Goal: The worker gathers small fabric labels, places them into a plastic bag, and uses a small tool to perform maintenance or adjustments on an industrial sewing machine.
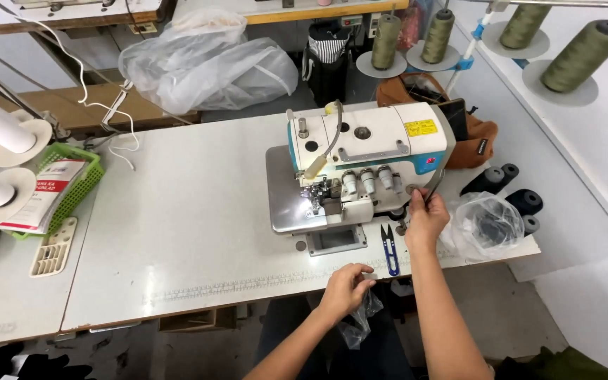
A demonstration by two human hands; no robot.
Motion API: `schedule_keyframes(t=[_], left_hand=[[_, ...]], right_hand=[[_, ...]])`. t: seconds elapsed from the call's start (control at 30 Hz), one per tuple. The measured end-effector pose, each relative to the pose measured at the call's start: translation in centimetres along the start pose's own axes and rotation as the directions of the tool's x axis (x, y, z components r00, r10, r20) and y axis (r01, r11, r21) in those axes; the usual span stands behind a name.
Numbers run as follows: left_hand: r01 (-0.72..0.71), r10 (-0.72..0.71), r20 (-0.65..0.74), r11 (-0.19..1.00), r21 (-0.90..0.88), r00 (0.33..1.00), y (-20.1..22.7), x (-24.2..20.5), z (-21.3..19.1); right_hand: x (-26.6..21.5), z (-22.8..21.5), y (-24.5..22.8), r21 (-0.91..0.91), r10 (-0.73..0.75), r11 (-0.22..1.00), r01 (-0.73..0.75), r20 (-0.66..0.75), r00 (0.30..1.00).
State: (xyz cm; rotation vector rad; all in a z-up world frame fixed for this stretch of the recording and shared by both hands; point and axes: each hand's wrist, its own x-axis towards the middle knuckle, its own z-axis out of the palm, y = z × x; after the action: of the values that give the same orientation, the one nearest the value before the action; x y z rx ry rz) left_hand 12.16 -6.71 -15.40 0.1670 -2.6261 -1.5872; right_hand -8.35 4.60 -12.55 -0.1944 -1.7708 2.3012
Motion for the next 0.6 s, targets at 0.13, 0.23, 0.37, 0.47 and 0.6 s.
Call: schedule_keyframes(t=[0.13, 0.23, 0.37, 0.47, 0.6], left_hand=[[-0.006, 0.005, 0.018, 0.999, 0.041, 1.000, 0.6, 0.1, -0.1], [0.009, -0.010, 0.018, 0.999, 0.049, 1.000, 0.2, 0.3, -0.1], [0.019, -0.021, 0.030, 0.998, 0.058, 0.999, 0.1, 0.4, 0.0], [0.028, -0.030, 0.028, 0.998, 0.061, 0.999, 0.1, 0.5, 0.0], [0.048, -0.050, 0.025, 0.997, 0.059, 0.998, 0.9, 0.3, -0.3]], right_hand=[[0.7, -0.2, 0.2, 0.005, -0.013, 1.000, 0.013, 0.010, 1.000], [1.2, 0.0, 0.1, 0.000, 0.013, 1.000, -0.013, 0.001, 1.000], [1.0, 0.3, -1.0, 0.010, -0.114, 0.993, 0.115, -0.058, 0.992], [-0.6, 0.8, -2.3, -0.129, -0.318, 0.943, 0.306, -0.085, 0.944], [-1.8, 1.3, -1.9, -0.258, -0.486, 0.850, 0.459, -0.053, 0.872]])
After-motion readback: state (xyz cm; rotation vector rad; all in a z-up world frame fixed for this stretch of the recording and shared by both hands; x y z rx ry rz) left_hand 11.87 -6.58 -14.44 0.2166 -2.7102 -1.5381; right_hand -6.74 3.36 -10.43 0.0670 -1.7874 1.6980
